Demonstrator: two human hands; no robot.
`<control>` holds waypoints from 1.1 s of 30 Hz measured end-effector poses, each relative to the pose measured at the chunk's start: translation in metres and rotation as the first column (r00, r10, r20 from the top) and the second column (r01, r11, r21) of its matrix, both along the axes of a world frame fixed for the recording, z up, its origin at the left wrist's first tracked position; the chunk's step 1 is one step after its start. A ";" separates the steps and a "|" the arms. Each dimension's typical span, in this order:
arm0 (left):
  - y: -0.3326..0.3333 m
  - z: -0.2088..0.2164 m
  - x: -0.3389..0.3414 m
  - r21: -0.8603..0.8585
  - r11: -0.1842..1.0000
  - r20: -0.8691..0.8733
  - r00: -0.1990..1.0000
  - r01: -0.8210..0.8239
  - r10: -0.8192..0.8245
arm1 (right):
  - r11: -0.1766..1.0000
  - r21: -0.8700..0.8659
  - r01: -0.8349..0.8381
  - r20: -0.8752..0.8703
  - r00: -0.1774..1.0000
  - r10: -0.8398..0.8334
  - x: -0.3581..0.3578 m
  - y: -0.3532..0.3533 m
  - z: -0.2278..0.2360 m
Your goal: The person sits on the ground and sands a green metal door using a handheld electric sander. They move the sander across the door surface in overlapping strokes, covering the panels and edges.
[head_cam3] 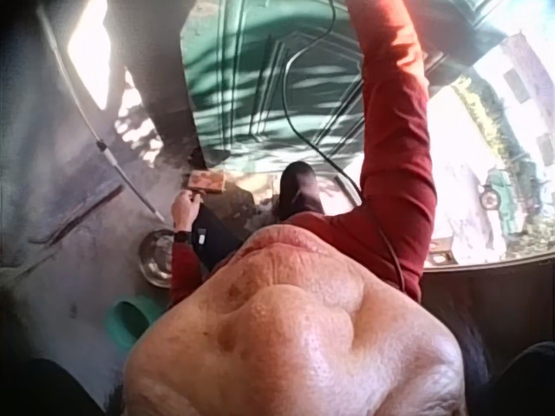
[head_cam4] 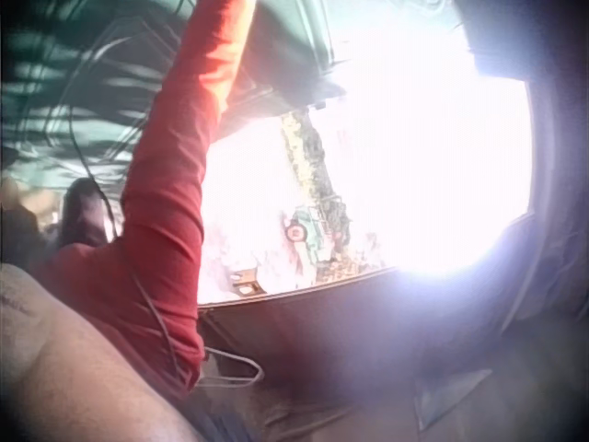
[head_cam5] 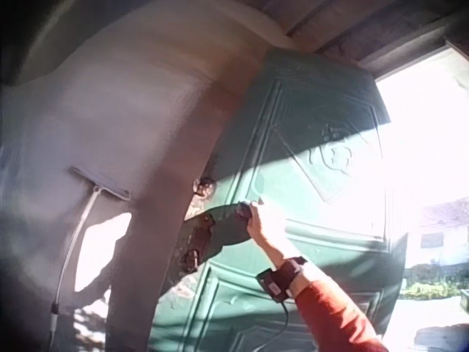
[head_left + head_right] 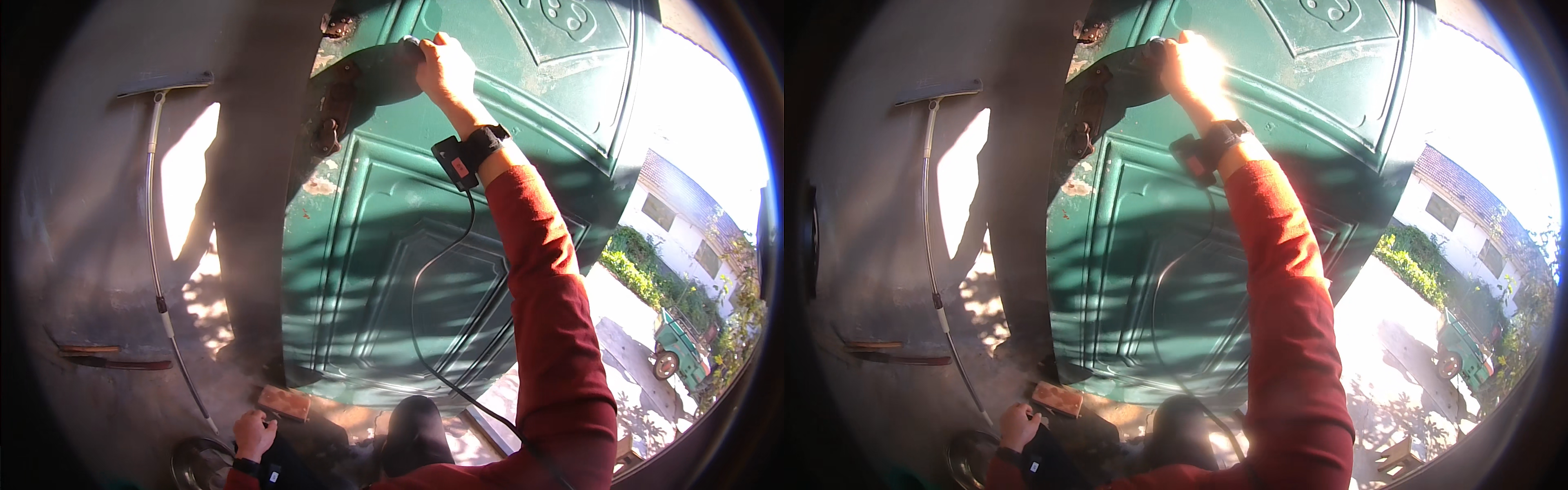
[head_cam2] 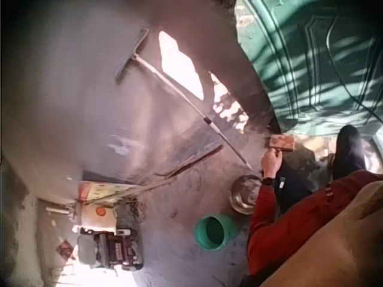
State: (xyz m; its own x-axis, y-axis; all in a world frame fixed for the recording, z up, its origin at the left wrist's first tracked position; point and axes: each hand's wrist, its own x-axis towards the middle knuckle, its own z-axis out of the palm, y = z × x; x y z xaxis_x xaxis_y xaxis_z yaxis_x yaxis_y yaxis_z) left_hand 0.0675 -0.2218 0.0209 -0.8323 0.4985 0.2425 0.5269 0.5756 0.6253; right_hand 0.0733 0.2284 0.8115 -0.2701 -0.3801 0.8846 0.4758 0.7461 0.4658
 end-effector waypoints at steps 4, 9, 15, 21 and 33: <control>0.007 0.002 0.000 0.010 1.000 -0.060 0.998 -0.003 0.004 | 0.999 0.041 -0.017 0.061 0.998 0.014 0.022 0.018 -0.002; 0.008 0.004 -0.001 -0.046 0.999 -0.016 1.000 0.001 -0.001 | 0.997 0.017 0.069 0.078 0.994 -0.070 0.120 0.058 -0.001; 0.012 -0.002 -0.005 -0.065 0.998 0.008 1.000 0.024 -0.023 | 0.977 -0.180 0.113 -0.071 0.989 -0.127 0.261 0.145 -0.022; 0.016 -0.006 -0.010 -0.084 0.996 -0.020 0.999 0.039 -0.041 | 0.927 -0.344 0.152 -0.247 0.937 -0.246 0.328 0.189 -0.038; 0.041 0.000 -0.001 -0.163 0.986 0.011 1.000 0.030 -0.028 | 0.999 -0.021 -0.027 -0.086 0.996 0.025 0.095 0.038 -0.027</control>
